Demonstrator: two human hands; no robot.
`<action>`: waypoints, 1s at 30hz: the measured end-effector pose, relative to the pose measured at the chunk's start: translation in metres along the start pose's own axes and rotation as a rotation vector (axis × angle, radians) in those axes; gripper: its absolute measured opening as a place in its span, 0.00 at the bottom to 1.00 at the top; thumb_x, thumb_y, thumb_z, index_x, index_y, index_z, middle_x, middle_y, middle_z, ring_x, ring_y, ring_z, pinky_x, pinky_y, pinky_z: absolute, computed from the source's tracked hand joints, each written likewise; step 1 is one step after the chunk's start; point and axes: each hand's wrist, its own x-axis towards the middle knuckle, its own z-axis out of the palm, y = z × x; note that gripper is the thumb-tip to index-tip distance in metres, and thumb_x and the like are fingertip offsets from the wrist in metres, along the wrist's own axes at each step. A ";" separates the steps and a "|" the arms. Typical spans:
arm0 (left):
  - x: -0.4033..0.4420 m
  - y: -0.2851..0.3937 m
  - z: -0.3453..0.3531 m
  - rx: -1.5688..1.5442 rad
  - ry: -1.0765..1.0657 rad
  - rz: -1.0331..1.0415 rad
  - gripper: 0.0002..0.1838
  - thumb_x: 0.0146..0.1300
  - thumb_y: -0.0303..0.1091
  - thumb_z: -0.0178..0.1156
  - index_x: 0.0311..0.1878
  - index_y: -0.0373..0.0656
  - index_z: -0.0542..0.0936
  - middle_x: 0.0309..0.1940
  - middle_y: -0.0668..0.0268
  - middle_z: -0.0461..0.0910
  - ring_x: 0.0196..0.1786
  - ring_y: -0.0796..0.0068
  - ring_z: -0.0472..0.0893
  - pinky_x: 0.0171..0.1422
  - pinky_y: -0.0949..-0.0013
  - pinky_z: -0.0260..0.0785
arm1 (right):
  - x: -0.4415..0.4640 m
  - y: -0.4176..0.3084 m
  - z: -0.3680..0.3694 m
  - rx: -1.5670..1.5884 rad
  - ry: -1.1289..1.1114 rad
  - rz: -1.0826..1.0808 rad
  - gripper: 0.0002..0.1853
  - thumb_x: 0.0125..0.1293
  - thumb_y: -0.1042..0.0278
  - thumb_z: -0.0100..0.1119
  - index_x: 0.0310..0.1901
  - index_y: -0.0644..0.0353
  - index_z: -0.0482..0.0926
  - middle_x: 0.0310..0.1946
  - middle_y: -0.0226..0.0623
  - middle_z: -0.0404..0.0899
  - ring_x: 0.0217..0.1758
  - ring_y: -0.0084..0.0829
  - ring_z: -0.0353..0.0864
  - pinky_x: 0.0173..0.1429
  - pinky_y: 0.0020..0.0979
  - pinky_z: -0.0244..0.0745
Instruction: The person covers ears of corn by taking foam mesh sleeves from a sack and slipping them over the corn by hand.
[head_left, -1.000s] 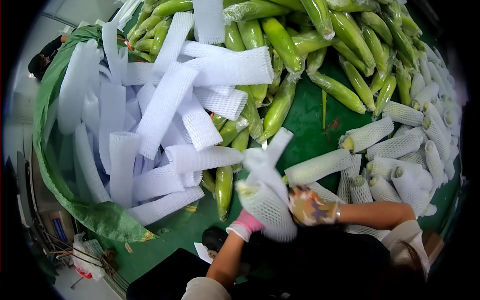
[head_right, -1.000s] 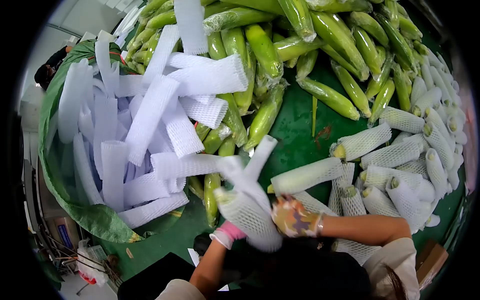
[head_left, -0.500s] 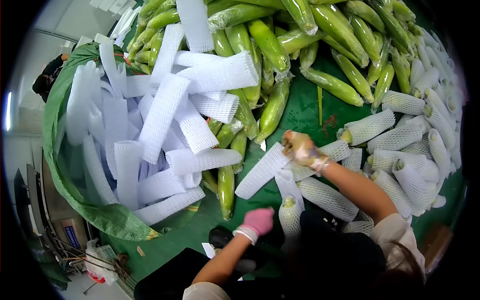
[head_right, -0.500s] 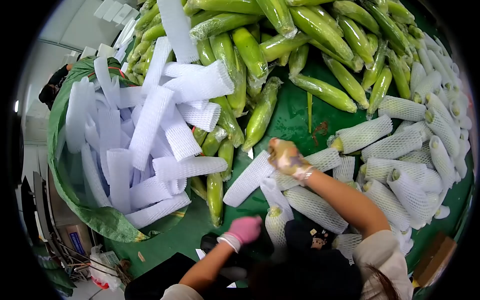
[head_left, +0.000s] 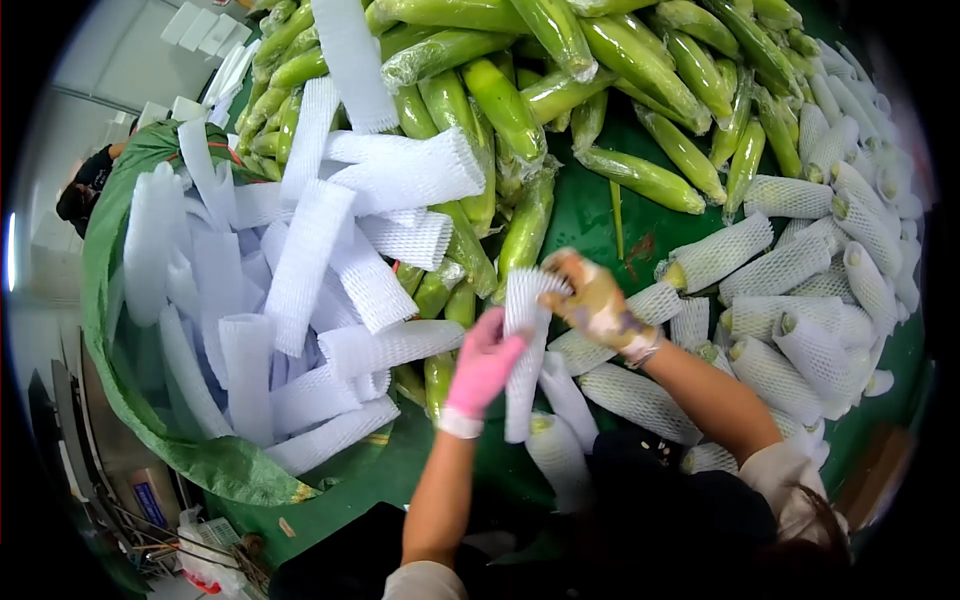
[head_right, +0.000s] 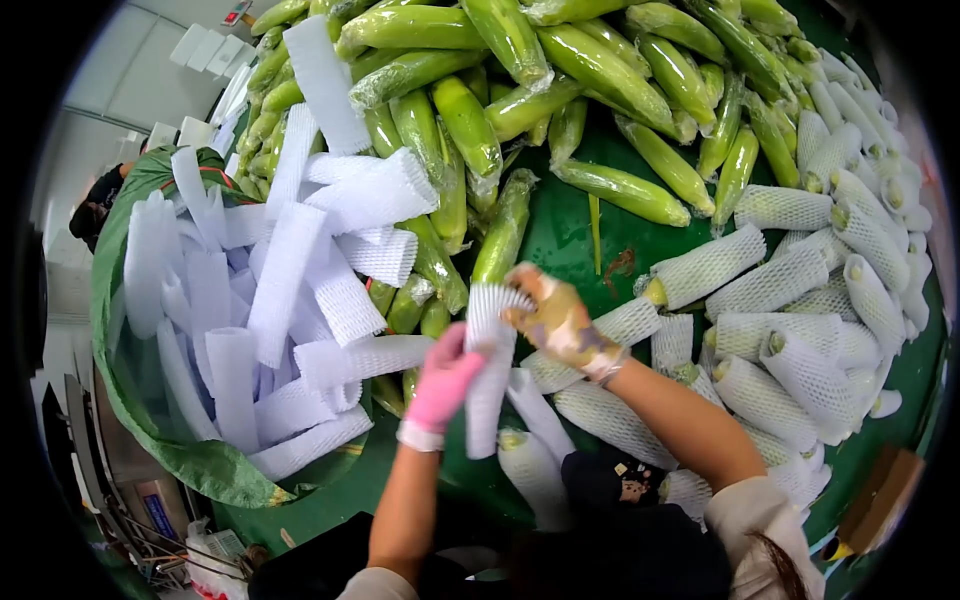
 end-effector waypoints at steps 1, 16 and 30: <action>-0.002 0.033 -0.005 -0.033 -0.036 -0.048 0.16 0.66 0.36 0.55 0.51 0.36 0.75 0.38 0.67 0.80 0.38 0.78 0.78 0.45 0.72 0.72 | 0.002 -0.020 -0.017 0.245 -0.021 0.043 0.16 0.61 0.69 0.62 0.47 0.63 0.71 0.39 0.34 0.77 0.41 0.27 0.78 0.43 0.27 0.75; 0.169 -0.023 0.020 0.163 0.533 0.514 0.06 0.59 0.28 0.58 0.36 0.40 0.71 0.31 0.63 0.75 0.35 0.70 0.74 0.43 0.67 0.70 | 0.060 0.083 0.027 1.450 0.342 0.274 0.12 0.70 0.66 0.47 0.50 0.61 0.72 0.47 0.41 0.77 0.47 0.37 0.78 0.43 0.37 0.79; 0.038 -0.003 0.030 0.645 -0.159 0.261 0.21 0.59 0.47 0.58 0.38 0.36 0.73 0.35 0.53 0.79 0.40 0.55 0.80 0.44 0.57 0.72 | -0.045 -0.029 0.001 0.574 0.225 0.130 0.11 0.66 0.73 0.57 0.47 0.68 0.75 0.40 0.31 0.80 0.40 0.19 0.77 0.46 0.20 0.74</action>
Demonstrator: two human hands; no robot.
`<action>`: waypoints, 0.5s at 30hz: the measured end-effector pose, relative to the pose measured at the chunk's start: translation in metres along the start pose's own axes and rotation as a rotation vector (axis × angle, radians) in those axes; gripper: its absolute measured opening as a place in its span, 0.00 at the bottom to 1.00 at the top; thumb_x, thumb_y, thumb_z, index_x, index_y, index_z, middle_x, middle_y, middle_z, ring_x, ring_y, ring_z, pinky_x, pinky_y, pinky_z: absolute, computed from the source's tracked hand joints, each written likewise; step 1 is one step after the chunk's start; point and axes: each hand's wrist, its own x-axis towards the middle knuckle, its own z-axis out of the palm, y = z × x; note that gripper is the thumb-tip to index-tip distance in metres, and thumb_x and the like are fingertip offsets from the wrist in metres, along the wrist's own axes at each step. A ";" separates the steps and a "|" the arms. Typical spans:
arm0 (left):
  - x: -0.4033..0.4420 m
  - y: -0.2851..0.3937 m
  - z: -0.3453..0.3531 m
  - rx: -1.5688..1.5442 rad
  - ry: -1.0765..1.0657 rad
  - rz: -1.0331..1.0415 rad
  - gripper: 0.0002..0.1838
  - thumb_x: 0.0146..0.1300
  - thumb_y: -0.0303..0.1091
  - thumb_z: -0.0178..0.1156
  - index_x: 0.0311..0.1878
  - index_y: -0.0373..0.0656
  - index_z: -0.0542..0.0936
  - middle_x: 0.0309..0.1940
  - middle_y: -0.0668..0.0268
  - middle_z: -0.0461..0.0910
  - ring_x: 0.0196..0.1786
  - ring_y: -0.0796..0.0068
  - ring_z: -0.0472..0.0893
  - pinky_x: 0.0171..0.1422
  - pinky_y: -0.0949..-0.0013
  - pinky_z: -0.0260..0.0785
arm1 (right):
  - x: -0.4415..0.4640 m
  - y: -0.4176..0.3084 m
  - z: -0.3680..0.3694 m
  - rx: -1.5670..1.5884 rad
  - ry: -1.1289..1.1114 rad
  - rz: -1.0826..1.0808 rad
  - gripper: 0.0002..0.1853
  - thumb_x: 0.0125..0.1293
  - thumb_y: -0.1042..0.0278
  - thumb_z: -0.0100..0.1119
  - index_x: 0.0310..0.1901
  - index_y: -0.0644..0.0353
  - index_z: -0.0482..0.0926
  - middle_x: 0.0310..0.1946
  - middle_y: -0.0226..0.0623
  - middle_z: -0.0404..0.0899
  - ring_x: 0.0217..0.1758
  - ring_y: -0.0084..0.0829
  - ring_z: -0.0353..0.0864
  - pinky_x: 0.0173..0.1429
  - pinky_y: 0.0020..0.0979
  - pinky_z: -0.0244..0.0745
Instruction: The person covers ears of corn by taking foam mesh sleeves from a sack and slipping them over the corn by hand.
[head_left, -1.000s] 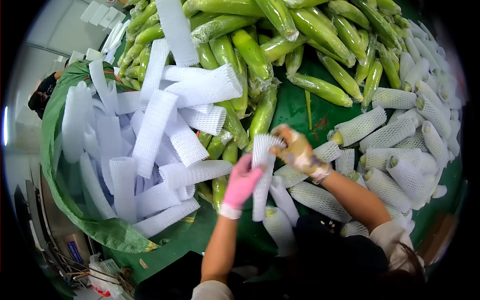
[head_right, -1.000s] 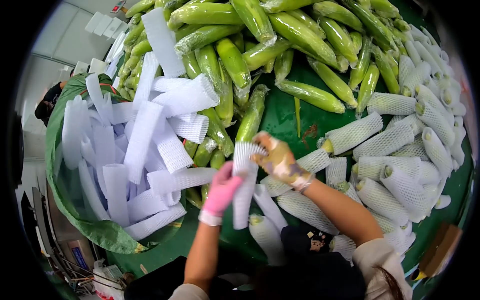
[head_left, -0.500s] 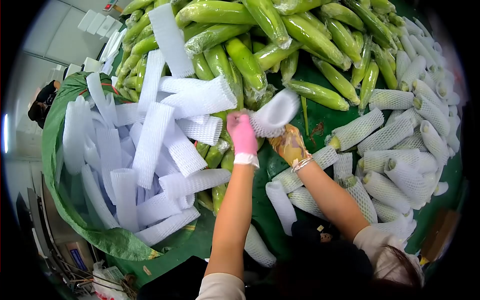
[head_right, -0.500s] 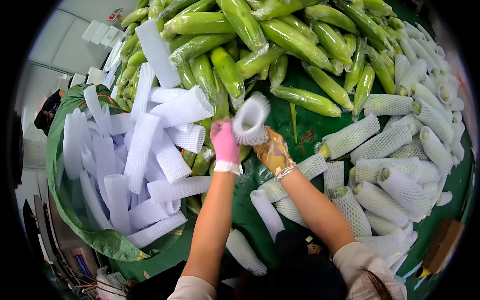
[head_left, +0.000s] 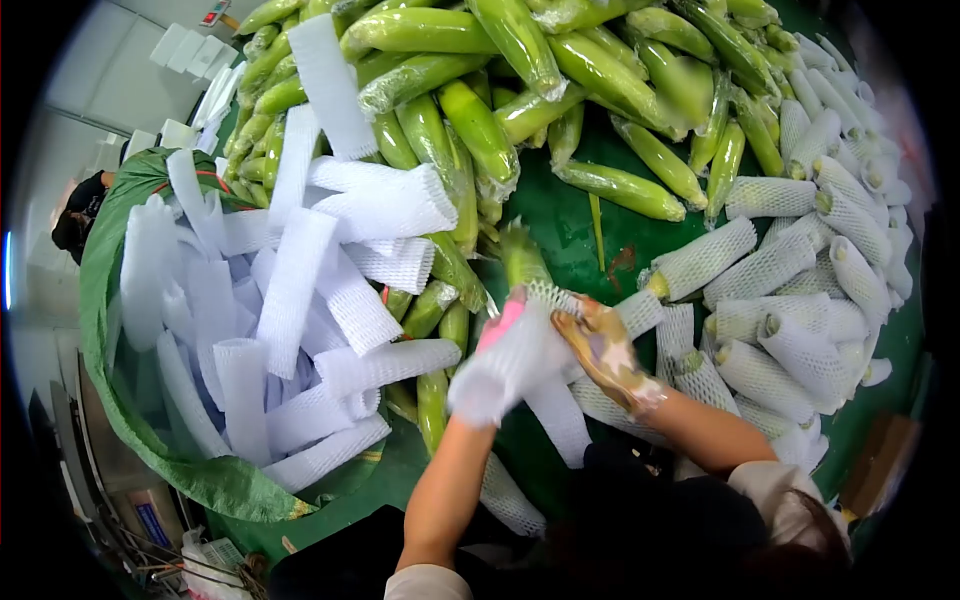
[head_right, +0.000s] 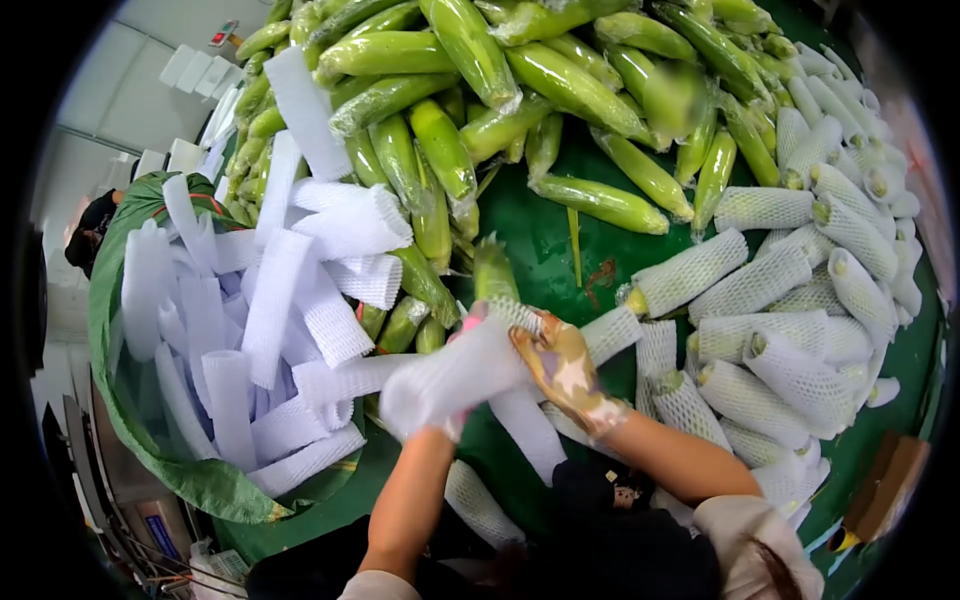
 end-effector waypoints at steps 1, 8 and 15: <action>-0.014 0.023 -0.007 -0.163 0.024 -0.015 0.20 0.59 0.47 0.58 0.38 0.35 0.74 0.35 0.54 0.79 0.39 0.56 0.79 0.44 0.58 0.72 | -0.009 -0.030 0.006 -0.189 0.019 -0.056 0.11 0.66 0.71 0.57 0.47 0.66 0.77 0.37 0.33 0.81 0.39 0.19 0.77 0.45 0.21 0.73; 0.036 0.048 -0.021 -0.531 0.338 0.002 0.18 0.61 0.40 0.56 0.38 0.30 0.76 0.35 0.58 0.81 0.38 0.65 0.79 0.44 0.63 0.71 | 0.105 -0.029 -0.026 -0.484 -0.060 -0.402 0.12 0.61 0.65 0.61 0.43 0.63 0.79 0.33 0.37 0.81 0.32 0.29 0.79 0.38 0.26 0.74; 0.071 -0.040 0.009 -0.604 0.677 -0.227 0.17 0.63 0.35 0.55 0.36 0.25 0.79 0.32 0.59 0.82 0.34 0.72 0.78 0.42 0.66 0.70 | 0.142 0.080 -0.047 0.367 0.044 0.159 0.11 0.64 0.68 0.54 0.43 0.64 0.79 0.41 0.42 0.81 0.42 0.31 0.80 0.45 0.30 0.76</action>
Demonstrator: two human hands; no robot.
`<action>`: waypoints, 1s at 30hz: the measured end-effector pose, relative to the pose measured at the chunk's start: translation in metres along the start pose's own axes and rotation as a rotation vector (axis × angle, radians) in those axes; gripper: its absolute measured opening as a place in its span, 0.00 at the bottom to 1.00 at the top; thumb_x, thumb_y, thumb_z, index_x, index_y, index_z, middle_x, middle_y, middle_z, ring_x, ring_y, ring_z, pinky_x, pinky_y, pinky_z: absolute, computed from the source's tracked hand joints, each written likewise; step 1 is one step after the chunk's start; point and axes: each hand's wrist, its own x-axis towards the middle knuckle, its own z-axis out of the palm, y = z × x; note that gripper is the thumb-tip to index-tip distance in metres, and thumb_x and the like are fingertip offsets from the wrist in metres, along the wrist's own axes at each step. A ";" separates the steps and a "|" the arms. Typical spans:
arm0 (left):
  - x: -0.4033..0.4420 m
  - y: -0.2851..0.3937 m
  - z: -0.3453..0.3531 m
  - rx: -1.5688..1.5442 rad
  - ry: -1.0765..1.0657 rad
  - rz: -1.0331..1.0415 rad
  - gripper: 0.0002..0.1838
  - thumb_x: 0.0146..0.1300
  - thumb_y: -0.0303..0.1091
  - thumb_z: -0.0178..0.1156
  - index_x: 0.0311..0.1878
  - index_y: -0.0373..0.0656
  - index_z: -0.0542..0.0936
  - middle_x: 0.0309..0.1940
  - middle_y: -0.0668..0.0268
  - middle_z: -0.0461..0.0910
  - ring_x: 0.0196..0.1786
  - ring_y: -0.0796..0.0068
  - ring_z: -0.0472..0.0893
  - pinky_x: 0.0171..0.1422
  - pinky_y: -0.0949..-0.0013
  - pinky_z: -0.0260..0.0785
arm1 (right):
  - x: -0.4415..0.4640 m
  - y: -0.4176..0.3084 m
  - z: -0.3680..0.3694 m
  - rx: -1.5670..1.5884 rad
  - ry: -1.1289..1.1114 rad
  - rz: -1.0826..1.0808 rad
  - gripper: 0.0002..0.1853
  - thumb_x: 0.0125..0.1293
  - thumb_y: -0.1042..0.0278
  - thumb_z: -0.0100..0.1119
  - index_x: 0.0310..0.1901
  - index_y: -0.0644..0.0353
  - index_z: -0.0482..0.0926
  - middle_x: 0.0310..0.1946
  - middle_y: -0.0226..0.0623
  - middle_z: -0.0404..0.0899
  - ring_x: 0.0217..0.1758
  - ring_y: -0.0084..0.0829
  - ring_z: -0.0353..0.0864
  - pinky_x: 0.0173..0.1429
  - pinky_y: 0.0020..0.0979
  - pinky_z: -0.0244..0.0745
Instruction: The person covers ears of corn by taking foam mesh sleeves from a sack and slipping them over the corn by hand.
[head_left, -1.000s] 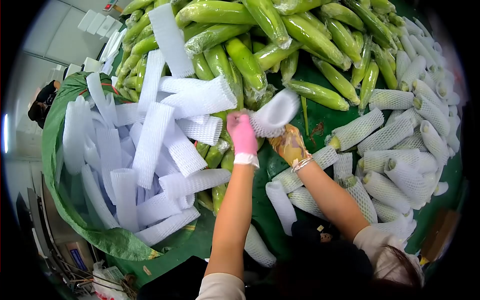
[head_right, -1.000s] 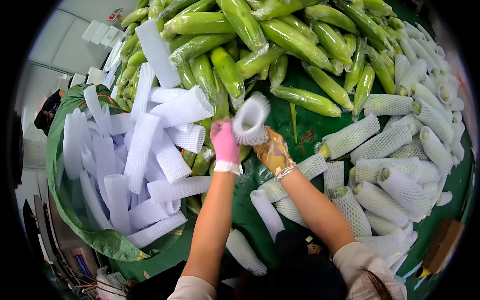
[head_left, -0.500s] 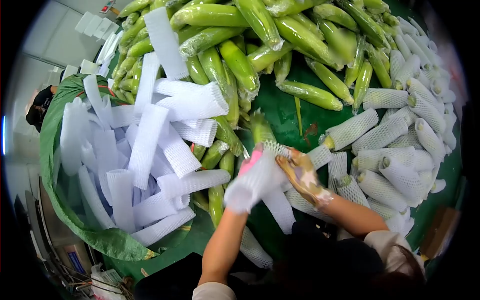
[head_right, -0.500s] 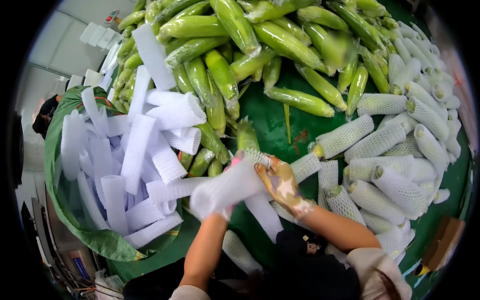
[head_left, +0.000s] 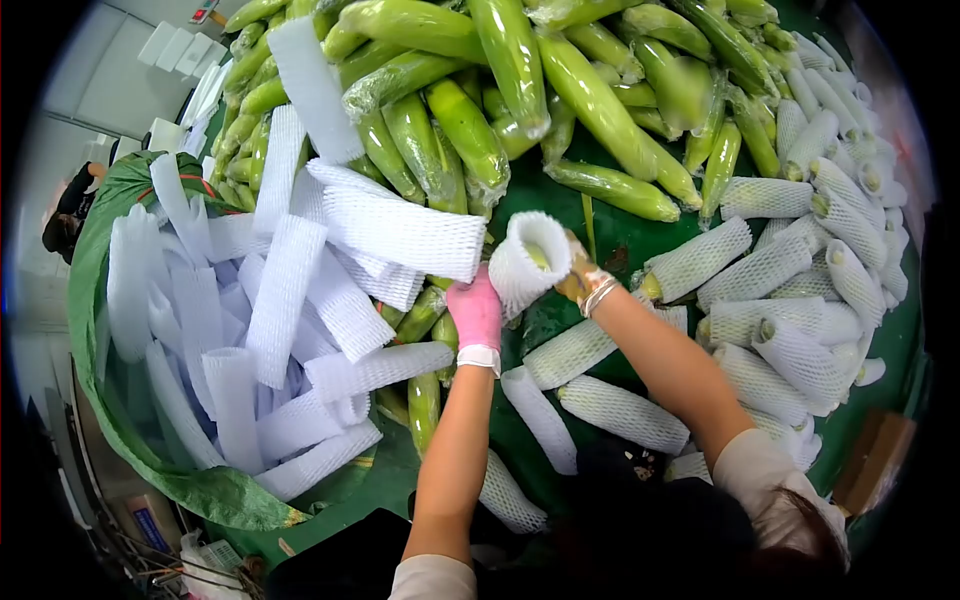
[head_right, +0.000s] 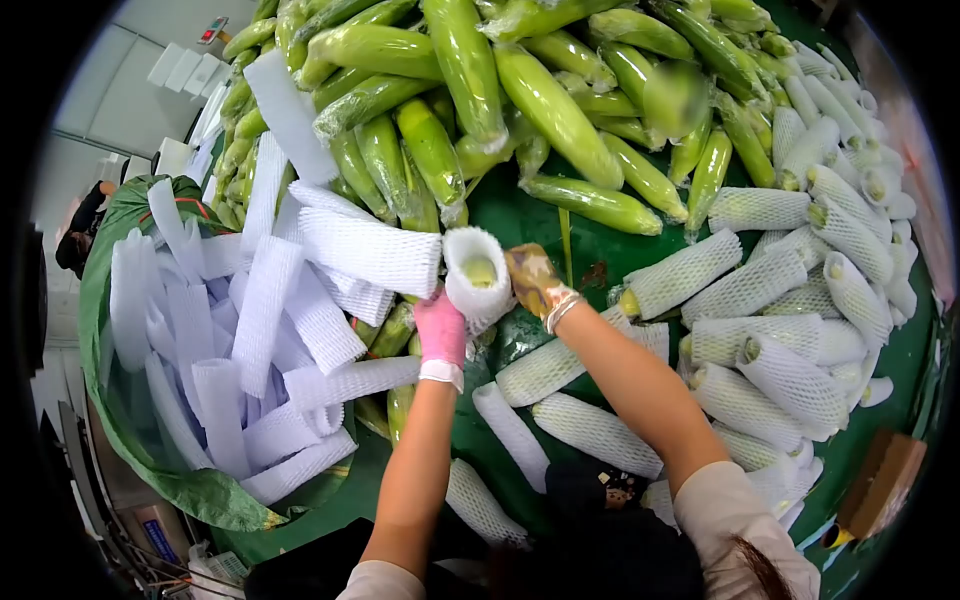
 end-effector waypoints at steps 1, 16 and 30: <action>0.003 -0.024 -0.003 0.074 0.031 0.004 0.17 0.63 0.35 0.55 0.35 0.24 0.79 0.30 0.57 0.83 0.31 0.72 0.78 0.42 0.65 0.70 | 0.003 0.014 -0.017 0.233 -0.137 -0.020 0.12 0.66 0.66 0.52 0.47 0.63 0.76 0.45 0.41 0.80 0.46 0.32 0.78 0.52 0.32 0.73; -0.132 0.042 0.042 0.639 -0.434 0.378 0.07 0.61 0.33 0.54 0.36 0.39 0.72 0.29 0.48 0.78 0.34 0.48 0.79 0.37 0.52 0.70 | -0.135 -0.176 -0.015 -1.405 -0.987 -0.383 0.22 0.59 0.67 0.61 0.56 0.56 0.73 0.53 0.40 0.74 0.58 0.34 0.72 0.63 0.34 0.67; -0.122 0.017 -0.072 0.407 -0.585 -0.304 0.23 0.54 0.32 0.64 0.52 0.36 0.70 0.41 0.58 0.77 0.42 0.72 0.78 0.49 0.71 0.70 | -0.211 -0.083 0.019 -1.755 -0.589 -0.165 0.38 0.64 0.40 0.51 0.68 0.57 0.57 0.57 0.54 0.66 0.48 0.53 0.76 0.51 0.45 0.75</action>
